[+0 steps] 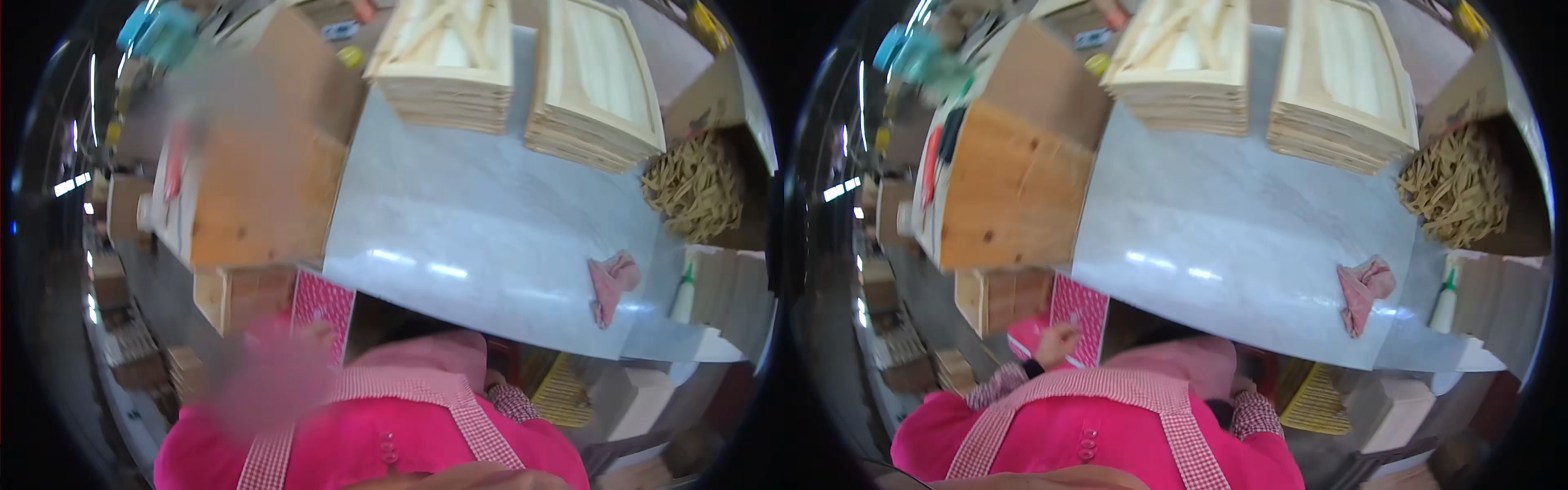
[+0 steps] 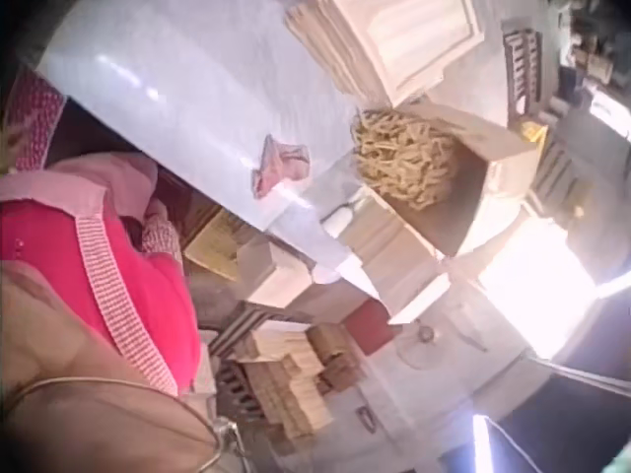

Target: Applying wood glue to boards and joining them to assemble small wooden boxes at a workbench.

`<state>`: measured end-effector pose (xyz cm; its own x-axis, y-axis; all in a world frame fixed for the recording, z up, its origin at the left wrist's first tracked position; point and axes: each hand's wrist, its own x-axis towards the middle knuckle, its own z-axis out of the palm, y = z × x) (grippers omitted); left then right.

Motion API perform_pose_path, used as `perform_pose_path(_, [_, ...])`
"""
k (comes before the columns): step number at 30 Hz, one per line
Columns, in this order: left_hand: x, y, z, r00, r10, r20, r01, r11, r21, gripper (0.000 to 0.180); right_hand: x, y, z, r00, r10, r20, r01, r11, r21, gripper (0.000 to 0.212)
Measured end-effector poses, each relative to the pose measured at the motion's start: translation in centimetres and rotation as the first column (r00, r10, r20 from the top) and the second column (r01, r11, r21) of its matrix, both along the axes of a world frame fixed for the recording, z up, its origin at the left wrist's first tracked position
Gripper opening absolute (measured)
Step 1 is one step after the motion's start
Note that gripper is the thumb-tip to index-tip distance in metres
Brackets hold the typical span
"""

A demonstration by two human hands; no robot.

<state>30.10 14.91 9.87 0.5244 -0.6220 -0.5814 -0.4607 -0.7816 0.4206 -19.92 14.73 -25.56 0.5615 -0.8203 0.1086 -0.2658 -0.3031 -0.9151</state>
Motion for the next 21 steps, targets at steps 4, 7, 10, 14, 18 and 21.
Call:
perform_pose_path(4, [-8.1,-22.5,5.3,0.587,-0.706,0.396,0.81,0.503,-0.302,0.039,10.1,-3.3,2.0,0.99,-0.122,0.076,0.116,0.99,0.079,0.043])
perform_pose_path(7, [-11.2,-37.8,5.6,0.409,-0.667,0.623,0.903,0.199,-0.381,0.049,13.9,-4.3,5.6,0.98,-0.191,0.045,0.185,0.976,0.114,0.043])
perform_pose_path(10, [-16.7,-50.6,7.6,0.227,-0.529,0.818,0.959,-0.027,-0.283,0.062,16.1,-6.2,8.6,0.969,-0.246,-0.002,0.245,0.962,0.124,0.043])
perform_pose_path(14, [-25.2,-59.8,8.5,-0.165,0.16,0.973,0.946,-0.254,0.202,0.036,15.6,-9.5,9.2,0.953,-0.285,-0.105,0.296,0.949,0.111,0.043])
perform_pose_path(18, [-28.7,-59.9,8.6,-0.257,-0.171,0.951,0.966,-0.003,0.26,0.047,8.8,-12.9,6.8,0.937,-0.271,-0.22,0.301,0.947,0.116,0.043])
perform_pose_path(21, [-28.4,-62.9,7.9,-0.037,-0.689,0.724,0.993,-0.106,-0.05,0.056,5.2,-14.5,6.3,0.917,-0.251,-0.309,0.301,0.946,0.123,0.043])
